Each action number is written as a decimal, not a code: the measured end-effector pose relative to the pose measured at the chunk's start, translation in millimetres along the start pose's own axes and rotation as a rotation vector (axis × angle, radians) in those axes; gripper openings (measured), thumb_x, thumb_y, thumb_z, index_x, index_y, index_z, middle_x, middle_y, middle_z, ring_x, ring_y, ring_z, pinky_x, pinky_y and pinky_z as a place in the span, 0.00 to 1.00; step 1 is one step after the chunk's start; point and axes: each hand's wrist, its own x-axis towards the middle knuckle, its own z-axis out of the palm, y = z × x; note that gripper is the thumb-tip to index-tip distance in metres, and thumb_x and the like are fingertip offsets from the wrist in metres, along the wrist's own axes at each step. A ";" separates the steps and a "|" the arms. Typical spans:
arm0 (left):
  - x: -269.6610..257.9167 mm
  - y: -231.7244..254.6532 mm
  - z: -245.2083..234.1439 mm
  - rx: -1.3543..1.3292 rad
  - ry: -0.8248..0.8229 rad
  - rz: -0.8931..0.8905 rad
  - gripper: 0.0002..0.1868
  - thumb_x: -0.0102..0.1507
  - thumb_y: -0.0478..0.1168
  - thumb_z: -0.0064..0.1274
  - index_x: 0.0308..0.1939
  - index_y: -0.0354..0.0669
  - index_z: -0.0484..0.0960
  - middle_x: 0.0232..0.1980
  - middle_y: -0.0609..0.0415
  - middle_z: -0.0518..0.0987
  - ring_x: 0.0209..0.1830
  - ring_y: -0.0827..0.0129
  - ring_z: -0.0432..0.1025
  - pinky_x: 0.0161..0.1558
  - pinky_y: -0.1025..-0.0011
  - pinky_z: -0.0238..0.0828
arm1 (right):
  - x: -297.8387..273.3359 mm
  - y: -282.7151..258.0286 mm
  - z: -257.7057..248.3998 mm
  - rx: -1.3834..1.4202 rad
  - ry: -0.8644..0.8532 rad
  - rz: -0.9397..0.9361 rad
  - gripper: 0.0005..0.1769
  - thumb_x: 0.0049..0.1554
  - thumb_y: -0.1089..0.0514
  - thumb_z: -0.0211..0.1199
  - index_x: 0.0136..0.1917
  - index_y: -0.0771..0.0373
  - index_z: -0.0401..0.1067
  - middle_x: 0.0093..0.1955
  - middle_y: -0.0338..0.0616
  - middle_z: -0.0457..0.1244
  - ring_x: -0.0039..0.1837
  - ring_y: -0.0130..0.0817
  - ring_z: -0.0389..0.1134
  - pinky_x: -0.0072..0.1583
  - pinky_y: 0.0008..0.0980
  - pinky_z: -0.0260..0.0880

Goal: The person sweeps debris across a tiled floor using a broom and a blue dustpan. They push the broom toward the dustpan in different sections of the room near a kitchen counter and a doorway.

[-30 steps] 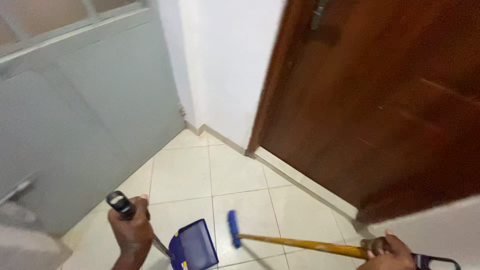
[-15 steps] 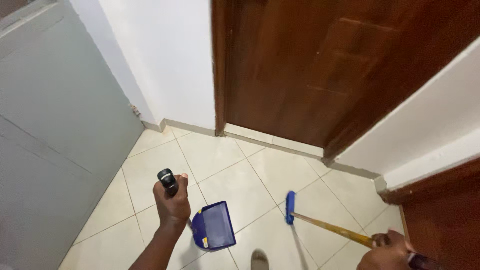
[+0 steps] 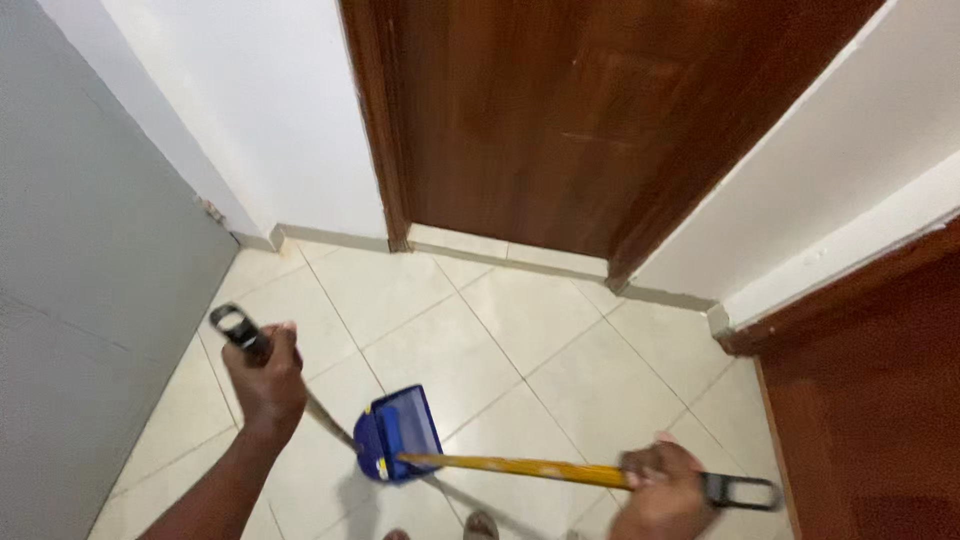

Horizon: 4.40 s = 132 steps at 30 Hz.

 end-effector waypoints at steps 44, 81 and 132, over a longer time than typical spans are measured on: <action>-8.5 -18.3 -14.2 0.090 0.029 -0.112 0.13 0.68 0.37 0.52 0.29 0.43 0.69 0.21 0.57 0.69 0.16 0.74 0.62 0.24 0.69 0.60 | -94.1 -160.3 281.5 0.121 0.789 -0.163 0.11 0.61 0.65 0.50 0.37 0.66 0.56 0.27 0.40 0.55 0.27 0.31 0.55 0.34 0.34 0.66; 134.0 -29.4 -332.9 0.148 0.662 0.097 0.18 0.66 0.30 0.52 0.22 0.40 0.69 0.21 0.58 0.69 0.19 0.75 0.63 0.24 0.71 0.56 | -57.2 -172.8 553.1 0.134 0.660 -0.071 0.16 0.57 0.67 0.63 0.35 0.56 0.59 0.28 0.35 0.53 0.27 0.26 0.53 0.34 0.30 0.61; 122.0 -161.7 -460.1 0.672 1.428 -0.173 0.20 0.70 0.34 0.51 0.55 0.38 0.55 0.46 0.55 0.61 0.41 0.74 0.63 0.42 0.72 0.68 | 196.0 91.8 929.6 0.178 -0.836 0.037 0.19 0.69 0.50 0.44 0.39 0.61 0.60 0.36 0.41 0.60 0.37 0.29 0.58 0.44 0.31 0.63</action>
